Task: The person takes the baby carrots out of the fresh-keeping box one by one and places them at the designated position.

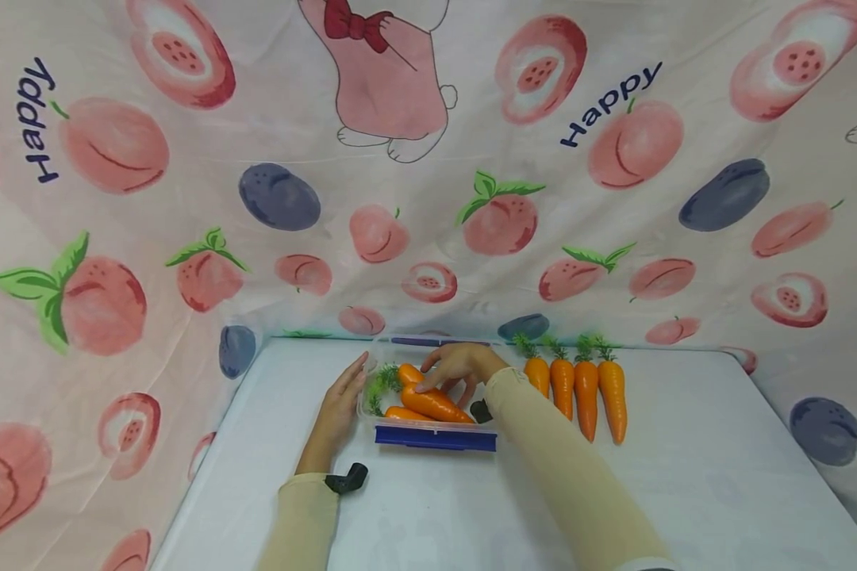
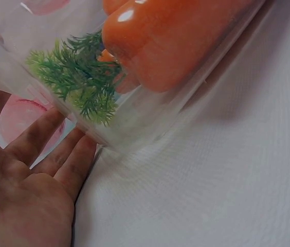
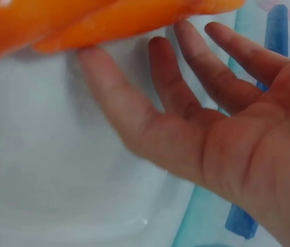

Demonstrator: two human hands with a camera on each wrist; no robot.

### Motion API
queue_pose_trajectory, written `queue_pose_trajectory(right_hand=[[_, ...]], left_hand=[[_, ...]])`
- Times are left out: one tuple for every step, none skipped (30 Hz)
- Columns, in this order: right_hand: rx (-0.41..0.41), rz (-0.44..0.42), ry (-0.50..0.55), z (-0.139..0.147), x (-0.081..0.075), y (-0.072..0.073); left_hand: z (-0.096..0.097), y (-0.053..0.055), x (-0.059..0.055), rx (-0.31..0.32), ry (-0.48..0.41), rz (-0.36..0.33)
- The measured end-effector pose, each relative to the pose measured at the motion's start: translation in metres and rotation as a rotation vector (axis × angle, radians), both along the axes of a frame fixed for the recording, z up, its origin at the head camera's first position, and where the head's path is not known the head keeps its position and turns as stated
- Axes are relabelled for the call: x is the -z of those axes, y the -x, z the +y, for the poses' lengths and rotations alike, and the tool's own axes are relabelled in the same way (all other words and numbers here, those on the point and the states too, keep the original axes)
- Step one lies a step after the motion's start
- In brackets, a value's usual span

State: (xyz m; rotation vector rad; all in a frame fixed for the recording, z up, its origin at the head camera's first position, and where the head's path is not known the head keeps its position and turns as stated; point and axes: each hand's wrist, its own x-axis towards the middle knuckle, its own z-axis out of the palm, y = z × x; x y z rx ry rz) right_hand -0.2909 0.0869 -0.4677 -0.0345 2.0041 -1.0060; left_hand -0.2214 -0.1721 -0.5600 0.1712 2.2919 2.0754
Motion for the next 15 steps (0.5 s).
queue_pose_trajectory(right_hand=[[0.006, 0.005, -0.014, -0.001, 0.001, 0.000], [0.017, 0.007, -0.023, -0.002, 0.001, 0.000], [0.028, 0.010, -0.034, -0.003, 0.002, 0.000], [0.041, 0.011, -0.041, -0.004, 0.003, 0.000], [0.058, 0.011, -0.043, -0.005, 0.004, 0.001], [0.075, 0.012, -0.044, -0.006, 0.005, 0.001], [0.086, 0.009, -0.043, -0.006, 0.005, 0.000], [0.101, 0.002, -0.037, -0.007, 0.006, 0.000], [0.110, -0.003, -0.031, -0.007, 0.007, 0.001], [0.121, -0.010, -0.025, -0.006, 0.008, 0.001], [0.129, -0.015, -0.021, -0.006, 0.008, 0.001], [0.135, -0.020, -0.019, -0.006, 0.009, 0.001], [0.138, -0.026, -0.018, -0.005, 0.010, 0.001], [0.141, -0.028, -0.018, -0.005, 0.010, 0.001], [0.139, -0.029, -0.020, -0.004, 0.011, 0.001]], left_hand=[[0.000, 0.000, 0.000, 0.000, -0.001, 0.000], [0.000, 0.000, 0.000, 0.000, -0.002, 0.000], [0.000, 0.000, 0.000, 0.002, -0.006, 0.000], [0.000, 0.000, 0.000, 0.005, -0.009, -0.002], [-0.001, 0.000, 0.000, 0.009, -0.014, -0.003], [-0.001, 0.000, 0.000, 0.011, -0.020, -0.007], [-0.001, 0.000, 0.000, 0.012, -0.023, -0.008], [-0.001, 0.000, 0.000, 0.011, -0.023, -0.011], [-0.001, 0.000, 0.000, 0.010, -0.027, -0.015], [-0.001, 0.000, 0.000, 0.009, -0.027, -0.015], [-0.001, 0.000, 0.000, 0.008, -0.028, -0.016], [-0.001, 0.000, -0.001, 0.008, -0.028, -0.016], [-0.001, 0.000, -0.001, 0.005, -0.023, -0.016], [-0.001, 0.000, -0.001, 0.008, -0.025, -0.014], [-0.001, 0.000, -0.001, 0.010, -0.026, -0.010]])
